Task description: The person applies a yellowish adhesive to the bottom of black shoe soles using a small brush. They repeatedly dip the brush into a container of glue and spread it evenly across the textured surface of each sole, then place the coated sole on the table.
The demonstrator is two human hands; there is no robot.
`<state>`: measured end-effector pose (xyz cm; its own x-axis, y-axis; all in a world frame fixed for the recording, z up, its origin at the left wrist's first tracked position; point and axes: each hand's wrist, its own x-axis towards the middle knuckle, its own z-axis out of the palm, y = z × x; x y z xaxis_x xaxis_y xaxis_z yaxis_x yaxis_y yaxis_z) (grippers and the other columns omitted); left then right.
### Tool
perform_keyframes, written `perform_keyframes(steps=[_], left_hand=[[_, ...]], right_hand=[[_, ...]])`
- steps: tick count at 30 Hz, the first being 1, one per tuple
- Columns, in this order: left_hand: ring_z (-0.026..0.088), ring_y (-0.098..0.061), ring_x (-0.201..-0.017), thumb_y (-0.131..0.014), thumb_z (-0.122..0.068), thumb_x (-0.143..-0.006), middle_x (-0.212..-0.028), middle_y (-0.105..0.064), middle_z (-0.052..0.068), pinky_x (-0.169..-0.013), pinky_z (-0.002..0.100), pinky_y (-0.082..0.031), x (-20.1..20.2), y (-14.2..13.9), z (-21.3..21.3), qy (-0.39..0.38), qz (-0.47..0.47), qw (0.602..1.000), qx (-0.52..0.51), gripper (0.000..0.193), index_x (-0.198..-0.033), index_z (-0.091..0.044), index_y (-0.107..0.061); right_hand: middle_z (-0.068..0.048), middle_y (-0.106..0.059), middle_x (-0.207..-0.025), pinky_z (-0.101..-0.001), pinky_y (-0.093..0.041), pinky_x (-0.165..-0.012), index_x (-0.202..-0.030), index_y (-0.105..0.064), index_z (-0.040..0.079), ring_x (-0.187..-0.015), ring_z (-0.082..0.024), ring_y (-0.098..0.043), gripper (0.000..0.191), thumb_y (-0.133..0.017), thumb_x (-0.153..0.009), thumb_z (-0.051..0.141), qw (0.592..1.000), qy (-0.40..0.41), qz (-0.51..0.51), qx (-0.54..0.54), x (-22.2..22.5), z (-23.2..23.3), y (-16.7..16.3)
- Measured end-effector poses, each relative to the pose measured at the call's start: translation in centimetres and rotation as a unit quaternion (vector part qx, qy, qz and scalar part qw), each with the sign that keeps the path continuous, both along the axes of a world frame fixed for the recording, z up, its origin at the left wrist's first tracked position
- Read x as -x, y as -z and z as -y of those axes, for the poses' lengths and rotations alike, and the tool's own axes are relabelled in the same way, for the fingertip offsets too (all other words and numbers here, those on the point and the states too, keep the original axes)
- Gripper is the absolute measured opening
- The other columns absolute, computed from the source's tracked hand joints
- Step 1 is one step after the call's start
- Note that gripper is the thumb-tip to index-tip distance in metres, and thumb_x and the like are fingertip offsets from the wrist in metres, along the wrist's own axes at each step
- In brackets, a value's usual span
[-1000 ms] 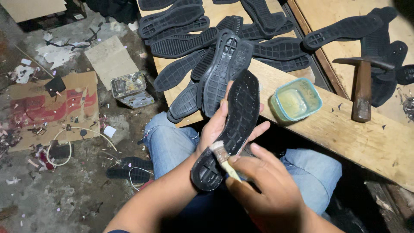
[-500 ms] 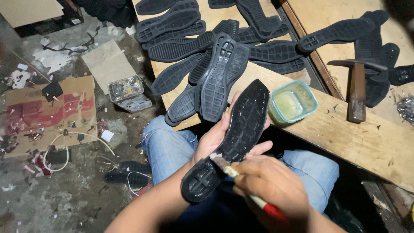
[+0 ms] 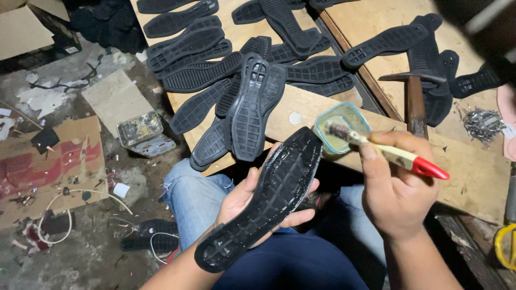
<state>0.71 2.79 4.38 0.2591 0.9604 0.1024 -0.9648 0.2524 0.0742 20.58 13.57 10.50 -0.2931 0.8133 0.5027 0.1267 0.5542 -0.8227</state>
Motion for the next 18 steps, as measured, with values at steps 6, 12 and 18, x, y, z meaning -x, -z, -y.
perform_keyframes(steps=[6,12,18], left_hand=[[0.029,-0.039,-0.151,-0.044,-0.048,-0.107,-0.167,-0.030,0.003,-0.118,0.065,-0.036,0.4,0.3,0.2,0.005,-0.044,0.999,0.008,0.070,-0.168,-0.037,-0.012],[0.027,-0.039,-0.151,-0.041,-0.046,-0.108,-0.169,-0.031,0.003,-0.120,0.063,-0.035,0.5,1.0,0.0,-0.020,-0.079,0.997,0.003,0.069,-0.169,-0.033,-0.011],[0.034,-0.042,-0.146,-0.038,-0.044,-0.120,-0.167,-0.033,0.018,-0.114,0.053,-0.042,0.8,1.7,-0.1,-0.020,-0.031,0.998,-0.041,0.061,-0.173,-0.026,-0.013]], right_hand=[[-0.010,-0.071,-0.109,-0.0272,-0.056,-0.081,-0.116,-0.062,0.000,-0.090,-0.015,-0.069,0.024,-0.071,-0.093,0.001,0.991,-0.113,0.044,0.063,0.6,2.2,0.3],[-0.011,-0.070,-0.109,-0.0305,-0.058,-0.086,-0.113,-0.063,0.002,-0.098,-0.022,-0.071,0.019,-0.073,-0.096,0.003,0.971,-0.194,0.102,-0.096,1.6,2.5,-1.1],[-0.014,-0.071,-0.105,-0.0355,-0.059,-0.083,-0.109,-0.065,0.002,-0.092,-0.027,-0.073,0.017,-0.071,-0.093,0.000,0.976,-0.178,0.119,-0.036,2.1,1.1,-2.9]])
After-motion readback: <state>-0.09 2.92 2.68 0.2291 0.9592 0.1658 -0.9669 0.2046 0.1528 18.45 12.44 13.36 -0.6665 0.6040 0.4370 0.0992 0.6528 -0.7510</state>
